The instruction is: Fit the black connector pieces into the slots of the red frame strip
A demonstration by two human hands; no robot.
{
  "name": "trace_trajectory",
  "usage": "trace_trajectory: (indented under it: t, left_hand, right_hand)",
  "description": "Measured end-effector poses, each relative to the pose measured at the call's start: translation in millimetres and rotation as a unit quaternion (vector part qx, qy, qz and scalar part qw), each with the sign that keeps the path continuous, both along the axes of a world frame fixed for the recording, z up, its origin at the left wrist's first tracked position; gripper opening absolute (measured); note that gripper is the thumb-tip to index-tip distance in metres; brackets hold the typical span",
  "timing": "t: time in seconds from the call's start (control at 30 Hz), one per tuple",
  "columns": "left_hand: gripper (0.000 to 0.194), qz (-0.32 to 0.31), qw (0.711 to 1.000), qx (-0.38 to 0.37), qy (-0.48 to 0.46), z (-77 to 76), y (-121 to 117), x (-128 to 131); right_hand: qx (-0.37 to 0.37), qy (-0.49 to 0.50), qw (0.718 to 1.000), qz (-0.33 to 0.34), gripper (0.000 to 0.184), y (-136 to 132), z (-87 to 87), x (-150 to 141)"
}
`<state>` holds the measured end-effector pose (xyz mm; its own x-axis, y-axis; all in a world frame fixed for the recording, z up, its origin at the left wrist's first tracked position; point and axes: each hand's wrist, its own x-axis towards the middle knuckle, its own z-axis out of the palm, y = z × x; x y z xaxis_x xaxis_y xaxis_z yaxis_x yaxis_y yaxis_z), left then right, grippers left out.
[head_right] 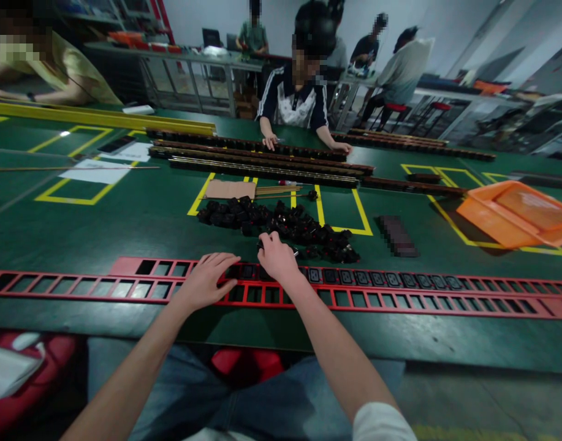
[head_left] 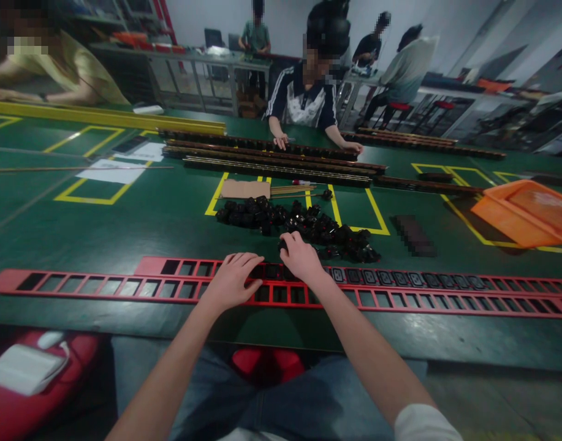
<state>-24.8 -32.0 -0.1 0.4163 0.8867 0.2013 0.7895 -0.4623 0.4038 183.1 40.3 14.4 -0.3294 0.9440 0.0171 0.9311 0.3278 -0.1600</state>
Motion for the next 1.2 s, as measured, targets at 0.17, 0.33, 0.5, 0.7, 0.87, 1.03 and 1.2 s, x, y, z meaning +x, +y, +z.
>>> trace_trajectory:
  t: [0.17, 0.33, 0.5, 0.7, 0.87, 1.03, 1.2]
  left_hand:
    - [0.037, 0.012, 1.000, -0.006, 0.011, 0.1, 1, 1]
    - [0.037, 0.012, 0.999, -0.018, 0.026, -0.3, 2, 3]
    - [0.037, 0.018, 0.999, -0.021, 0.043, -0.7, 2, 5]
    - [0.036, 0.015, 0.999, -0.015, 0.044, 0.8, 2, 6]
    - [0.035, 0.021, 0.998, -0.012, 0.052, 2.3, 2, 7]
    - [0.035, 0.021, 0.998, -0.010, 0.050, 2.0, 1, 7]
    - [0.034, 0.025, 0.998, -0.007, 0.048, 1.7, 1, 7]
  right_hand:
    - [0.007, 0.003, 1.000, -0.005, 0.031, 0, 0.1, 24]
    - [0.017, 0.021, 1.000, -0.009, 0.030, 2, -3.2, 42]
    - [0.035, 0.075, 0.997, 0.000, 0.038, 4, -4.9, 47]
    - [0.071, 0.190, 0.979, 0.034, 0.041, -6, -1.3, 39]
    - [0.081, 0.287, 0.950, 0.089, 0.035, -21, -5.3, 25]
    - [0.068, 0.276, 0.952, 0.109, 0.037, -26, -8.4, 21]
    - [0.075, 0.269, 0.952, 0.126, 0.043, -27, -5.9, 23]
